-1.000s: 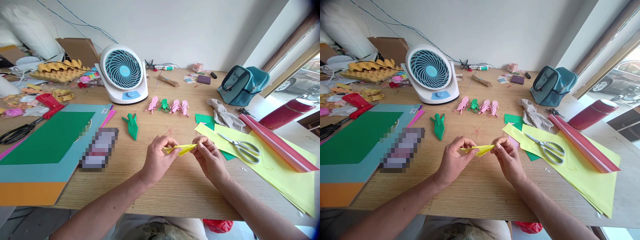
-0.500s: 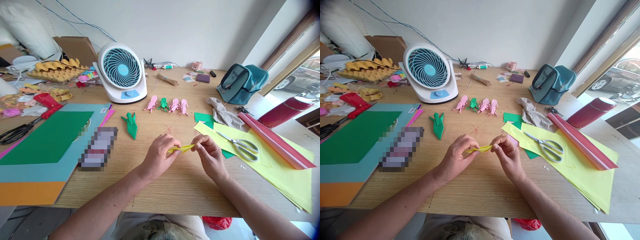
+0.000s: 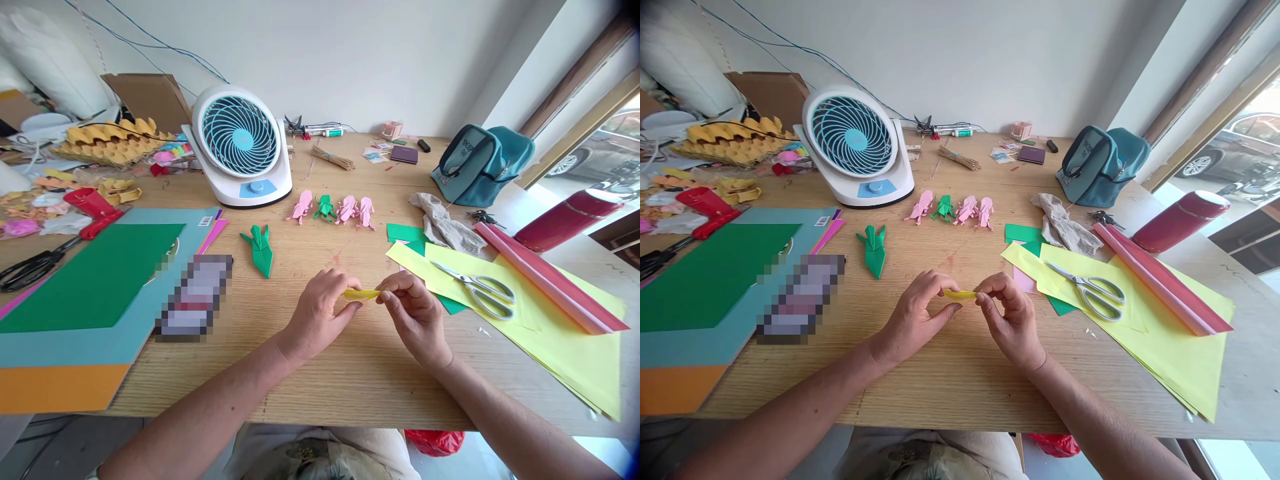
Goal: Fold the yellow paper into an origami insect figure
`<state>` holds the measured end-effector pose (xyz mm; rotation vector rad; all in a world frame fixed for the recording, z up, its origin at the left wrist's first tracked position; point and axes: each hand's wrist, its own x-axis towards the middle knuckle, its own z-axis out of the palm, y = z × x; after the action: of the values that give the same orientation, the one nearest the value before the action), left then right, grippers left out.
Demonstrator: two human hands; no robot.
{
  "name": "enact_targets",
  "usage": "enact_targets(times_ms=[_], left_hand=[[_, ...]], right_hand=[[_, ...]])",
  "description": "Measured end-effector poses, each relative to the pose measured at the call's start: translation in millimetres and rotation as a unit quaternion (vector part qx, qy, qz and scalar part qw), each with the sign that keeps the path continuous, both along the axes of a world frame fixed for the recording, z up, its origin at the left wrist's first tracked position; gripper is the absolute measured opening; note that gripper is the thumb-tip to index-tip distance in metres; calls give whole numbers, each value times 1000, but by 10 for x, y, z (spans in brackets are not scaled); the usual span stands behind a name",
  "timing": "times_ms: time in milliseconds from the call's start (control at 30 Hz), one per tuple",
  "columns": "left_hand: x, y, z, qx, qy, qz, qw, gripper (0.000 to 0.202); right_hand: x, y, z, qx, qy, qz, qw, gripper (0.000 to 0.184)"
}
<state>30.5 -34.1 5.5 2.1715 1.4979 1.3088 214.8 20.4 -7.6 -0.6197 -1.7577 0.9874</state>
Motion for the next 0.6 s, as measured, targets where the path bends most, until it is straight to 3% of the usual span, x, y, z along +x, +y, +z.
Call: enact_targets(times_ms=[600], left_hand=[[12, 6, 2, 15, 6, 1, 1000, 12]], right_hand=[[-12, -1, -38, -5, -16, 14, 1000, 4]])
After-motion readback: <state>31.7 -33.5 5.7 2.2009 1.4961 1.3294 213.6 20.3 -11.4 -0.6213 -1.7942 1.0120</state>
